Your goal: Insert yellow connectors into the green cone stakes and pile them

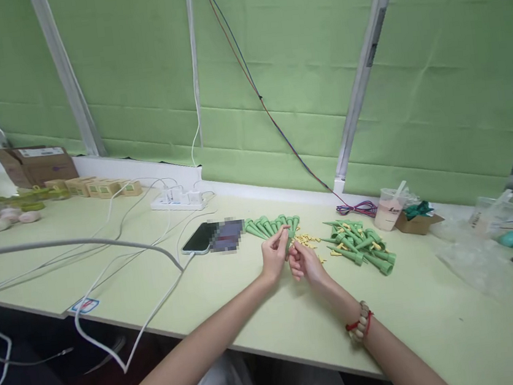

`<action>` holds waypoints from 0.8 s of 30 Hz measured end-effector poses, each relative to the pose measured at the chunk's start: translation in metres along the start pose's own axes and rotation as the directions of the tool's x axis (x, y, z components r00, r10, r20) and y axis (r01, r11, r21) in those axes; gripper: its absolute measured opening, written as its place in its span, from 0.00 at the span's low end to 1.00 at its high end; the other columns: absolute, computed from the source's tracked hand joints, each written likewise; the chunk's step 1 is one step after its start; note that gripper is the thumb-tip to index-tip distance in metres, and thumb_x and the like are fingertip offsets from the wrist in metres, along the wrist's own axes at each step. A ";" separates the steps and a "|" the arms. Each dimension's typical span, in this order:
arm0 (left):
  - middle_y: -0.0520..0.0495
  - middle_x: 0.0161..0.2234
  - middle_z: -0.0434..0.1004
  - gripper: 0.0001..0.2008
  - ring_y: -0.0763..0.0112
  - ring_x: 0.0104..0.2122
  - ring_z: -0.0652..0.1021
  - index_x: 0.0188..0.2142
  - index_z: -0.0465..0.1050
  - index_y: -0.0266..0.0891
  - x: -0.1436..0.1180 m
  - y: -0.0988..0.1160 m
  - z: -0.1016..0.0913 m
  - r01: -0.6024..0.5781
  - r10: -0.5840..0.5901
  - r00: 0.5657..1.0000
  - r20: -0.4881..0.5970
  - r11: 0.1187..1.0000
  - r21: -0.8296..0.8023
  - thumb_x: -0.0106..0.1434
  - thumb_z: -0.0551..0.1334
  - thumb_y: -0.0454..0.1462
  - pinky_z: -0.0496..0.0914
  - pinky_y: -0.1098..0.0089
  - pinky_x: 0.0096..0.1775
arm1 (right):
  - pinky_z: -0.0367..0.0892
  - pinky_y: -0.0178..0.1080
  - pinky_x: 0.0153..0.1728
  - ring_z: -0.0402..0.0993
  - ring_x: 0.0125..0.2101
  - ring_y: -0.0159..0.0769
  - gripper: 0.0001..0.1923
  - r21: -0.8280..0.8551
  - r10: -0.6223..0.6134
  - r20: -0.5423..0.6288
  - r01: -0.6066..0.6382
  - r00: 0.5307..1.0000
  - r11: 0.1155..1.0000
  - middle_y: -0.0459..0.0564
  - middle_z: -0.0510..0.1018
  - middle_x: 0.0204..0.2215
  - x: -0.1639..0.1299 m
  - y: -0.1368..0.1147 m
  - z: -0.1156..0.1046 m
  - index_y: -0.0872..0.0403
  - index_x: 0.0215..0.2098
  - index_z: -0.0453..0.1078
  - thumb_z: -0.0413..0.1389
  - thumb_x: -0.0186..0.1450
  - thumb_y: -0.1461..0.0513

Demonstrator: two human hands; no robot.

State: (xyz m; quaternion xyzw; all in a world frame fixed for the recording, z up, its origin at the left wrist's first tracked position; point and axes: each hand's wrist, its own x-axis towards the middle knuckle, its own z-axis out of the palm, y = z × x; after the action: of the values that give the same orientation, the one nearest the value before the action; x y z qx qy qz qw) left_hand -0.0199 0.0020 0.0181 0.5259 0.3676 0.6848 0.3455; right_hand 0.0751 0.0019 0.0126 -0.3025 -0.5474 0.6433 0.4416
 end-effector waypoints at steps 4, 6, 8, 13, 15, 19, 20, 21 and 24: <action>0.57 0.14 0.56 0.24 0.81 0.15 0.54 0.39 0.75 0.32 0.003 0.000 -0.002 -0.056 0.056 0.998 0.003 0.998 0.024 0.57 0.57 0.51 0.49 0.74 0.19 | 0.52 0.29 0.08 0.47 0.08 0.22 0.26 0.053 -0.014 0.019 0.013 1.000 0.999 0.33 0.56 0.09 0.001 -0.002 0.000 0.51 0.24 0.52 0.52 0.53 0.39; 0.57 0.12 0.55 0.25 0.80 0.14 0.55 0.40 0.75 0.31 0.005 -0.001 -0.002 -0.037 0.037 0.999 0.014 0.999 0.009 0.57 0.57 0.52 0.49 0.74 0.18 | 0.54 0.29 0.09 0.50 0.08 0.23 0.26 -0.044 -0.053 0.007 0.053 0.999 0.998 0.34 0.59 0.10 0.000 -0.001 -0.001 0.51 0.25 0.54 0.51 0.53 0.39; 0.57 0.12 0.56 0.26 0.79 0.12 0.58 0.42 0.74 0.31 0.006 -0.003 -0.001 0.003 -0.002 0.999 0.033 1.000 -0.029 0.57 0.56 0.52 0.50 0.74 0.17 | 0.56 0.29 0.10 0.53 0.09 0.23 0.25 -0.163 -0.091 0.005 0.090 0.996 0.982 0.35 0.60 0.11 -0.001 -0.001 -0.003 0.52 0.26 0.56 0.50 0.55 0.39; 0.57 0.11 0.58 0.25 0.78 0.11 0.61 0.41 0.74 0.33 0.007 -0.007 0.001 0.062 -0.058 0.997 0.050 0.994 -0.095 0.57 0.56 0.52 0.53 0.75 0.16 | 0.55 0.31 0.13 0.55 0.11 0.26 0.22 -0.453 -0.193 -0.038 0.155 0.981 0.878 0.38 0.61 0.13 -0.004 0.000 -0.007 0.52 0.25 0.57 0.43 0.63 0.44; 0.58 0.10 0.57 0.23 0.79 0.11 0.59 0.36 0.74 0.33 0.008 -0.009 0.003 0.086 -0.082 0.996 0.044 0.991 -0.101 0.55 0.58 0.52 0.53 0.75 0.16 | 0.55 0.33 0.15 0.56 0.12 0.27 0.21 -0.592 -0.255 -0.050 0.177 0.966 0.786 0.39 0.61 0.13 -0.005 -0.001 -0.010 0.51 0.24 0.58 0.40 0.66 0.47; 0.58 0.09 0.53 0.21 0.81 0.11 0.57 0.18 0.65 0.36 0.012 -0.009 0.004 0.207 -0.203 0.978 0.046 0.972 -0.115 0.53 0.60 0.52 0.52 0.75 0.17 | 0.60 0.35 0.24 0.65 0.20 0.33 0.17 -0.823 -0.374 -0.038 0.184 0.926 0.538 0.43 0.70 0.21 -0.006 -0.004 -0.022 0.52 0.34 0.64 0.42 0.66 0.50; 0.58 0.09 0.52 0.22 0.81 0.11 0.57 0.15 0.61 0.37 0.013 -0.008 0.004 0.237 -0.233 0.971 0.043 0.965 -0.117 0.52 0.61 0.52 0.52 0.75 0.17 | 0.61 0.36 0.26 0.67 0.22 0.33 0.17 -0.857 -0.394 -0.029 0.180 0.918 0.483 0.44 0.72 0.24 -0.006 -0.005 -0.025 0.52 0.40 0.64 0.44 0.66 0.50; 0.58 0.08 0.52 0.24 0.82 0.11 0.57 0.14 0.58 0.38 0.014 -0.007 0.003 0.263 -0.260 0.965 0.038 0.958 -0.116 0.52 0.61 0.52 0.52 0.75 0.17 | 0.62 0.36 0.28 0.68 0.23 0.34 0.18 -0.882 -0.408 -0.014 0.181 0.913 0.434 0.45 0.74 0.27 -0.007 -0.006 -0.027 0.52 0.44 0.63 0.45 0.65 0.49; 0.58 0.08 0.51 0.25 0.83 0.11 0.56 0.13 0.54 0.39 0.015 -0.005 -0.001 0.316 -0.314 0.949 0.034 0.943 -0.107 0.51 0.63 0.51 0.52 0.75 0.18 | 0.62 0.36 0.30 0.71 0.27 0.35 0.19 -0.941 -0.450 0.048 0.191 0.892 0.279 0.49 0.74 0.32 -0.007 -0.009 -0.029 0.53 0.45 0.65 0.44 0.67 0.50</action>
State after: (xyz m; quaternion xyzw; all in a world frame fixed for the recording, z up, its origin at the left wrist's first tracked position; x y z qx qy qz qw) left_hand -0.0233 0.0173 0.0205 0.4460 0.4054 0.6359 0.4820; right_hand 0.1058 0.0086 0.0140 -0.4519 -0.8076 0.0759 0.3713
